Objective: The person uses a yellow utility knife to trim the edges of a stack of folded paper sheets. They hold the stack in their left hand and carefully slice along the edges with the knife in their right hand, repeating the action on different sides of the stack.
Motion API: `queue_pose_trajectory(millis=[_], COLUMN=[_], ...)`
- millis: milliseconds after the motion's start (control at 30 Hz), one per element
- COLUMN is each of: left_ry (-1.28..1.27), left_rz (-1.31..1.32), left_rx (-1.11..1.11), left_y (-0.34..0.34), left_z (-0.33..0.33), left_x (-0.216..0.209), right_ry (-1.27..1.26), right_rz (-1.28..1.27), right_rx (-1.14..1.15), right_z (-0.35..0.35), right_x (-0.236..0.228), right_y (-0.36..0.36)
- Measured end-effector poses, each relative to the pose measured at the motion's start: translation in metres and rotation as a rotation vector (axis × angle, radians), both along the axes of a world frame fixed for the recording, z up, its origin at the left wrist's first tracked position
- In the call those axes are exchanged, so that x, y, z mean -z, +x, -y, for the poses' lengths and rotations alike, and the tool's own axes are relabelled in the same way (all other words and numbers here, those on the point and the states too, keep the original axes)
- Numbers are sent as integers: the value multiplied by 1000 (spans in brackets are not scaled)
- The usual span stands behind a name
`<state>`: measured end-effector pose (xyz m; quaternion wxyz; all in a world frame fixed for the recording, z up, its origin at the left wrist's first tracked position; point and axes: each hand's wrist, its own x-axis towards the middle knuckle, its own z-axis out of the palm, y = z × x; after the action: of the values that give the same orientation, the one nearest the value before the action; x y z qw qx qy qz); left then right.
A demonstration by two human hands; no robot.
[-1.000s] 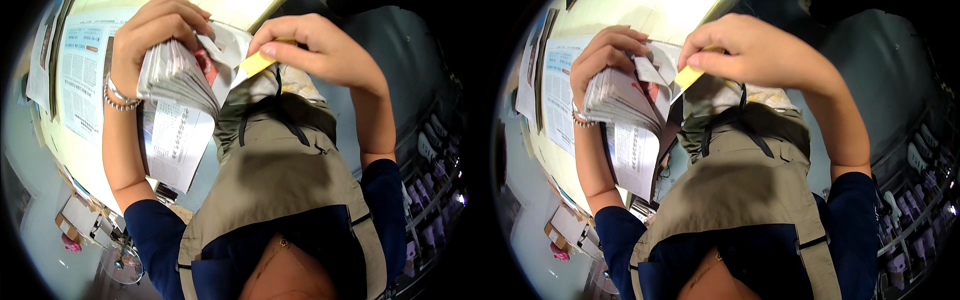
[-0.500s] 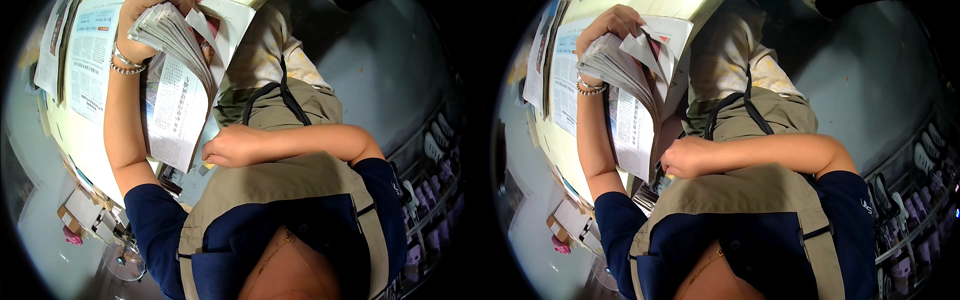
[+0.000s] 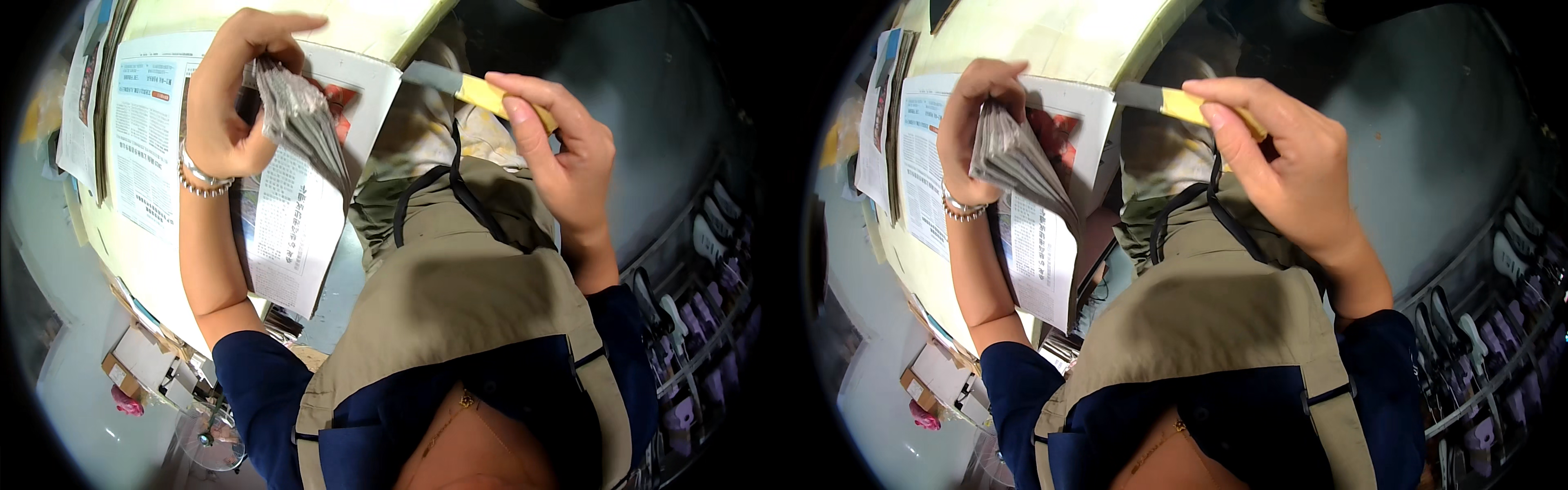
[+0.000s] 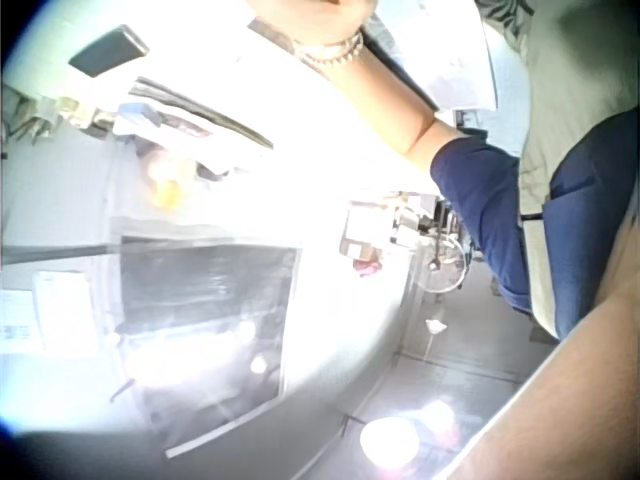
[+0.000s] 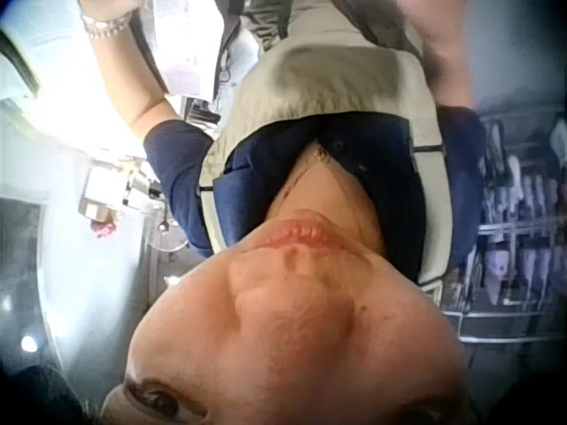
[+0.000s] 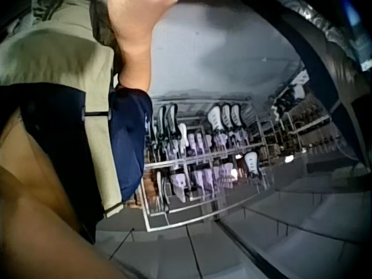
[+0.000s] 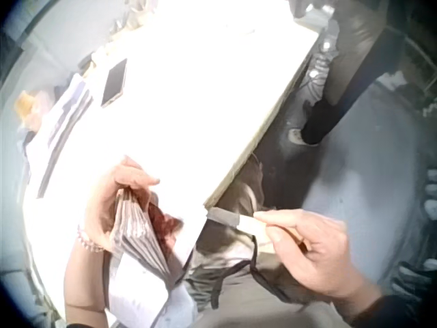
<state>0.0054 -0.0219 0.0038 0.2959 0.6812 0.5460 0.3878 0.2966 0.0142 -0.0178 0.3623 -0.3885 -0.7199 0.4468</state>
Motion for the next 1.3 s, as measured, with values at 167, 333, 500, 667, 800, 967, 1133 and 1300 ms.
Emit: queue_pose_trajectory(millis=[167,333,500,667,800,967,1133,1300], left_ry=[203,174,153,158,161,177,206,225], left_rz=[-403,-398,-407,-464,-447,-358,-329,-323], left_rx=[161,144,179,138,145,180,194,211], left_y=[-1,-2,-1,8,7,-4,-5,-7], left_z=[-5,-5,-4,-5,-5,-4,-3,-6], left_x=[-22,-18,-17,-18,-20,-16,-18,-13], right_ry=[154,188,300,300,228,3,-47,155], right_rz=[2,25,163,116,13,-96,-147,-21], right_rx=[-98,-185,-148,-147,-142,-83,-63,-153], right_z=[0,0,-3,-4,-3,3,-5,-4], right_x=[11,4,-12,-11,3,9,2,-5], right_y=[-10,-17,-6,-11,-16,-18,-19,-58])
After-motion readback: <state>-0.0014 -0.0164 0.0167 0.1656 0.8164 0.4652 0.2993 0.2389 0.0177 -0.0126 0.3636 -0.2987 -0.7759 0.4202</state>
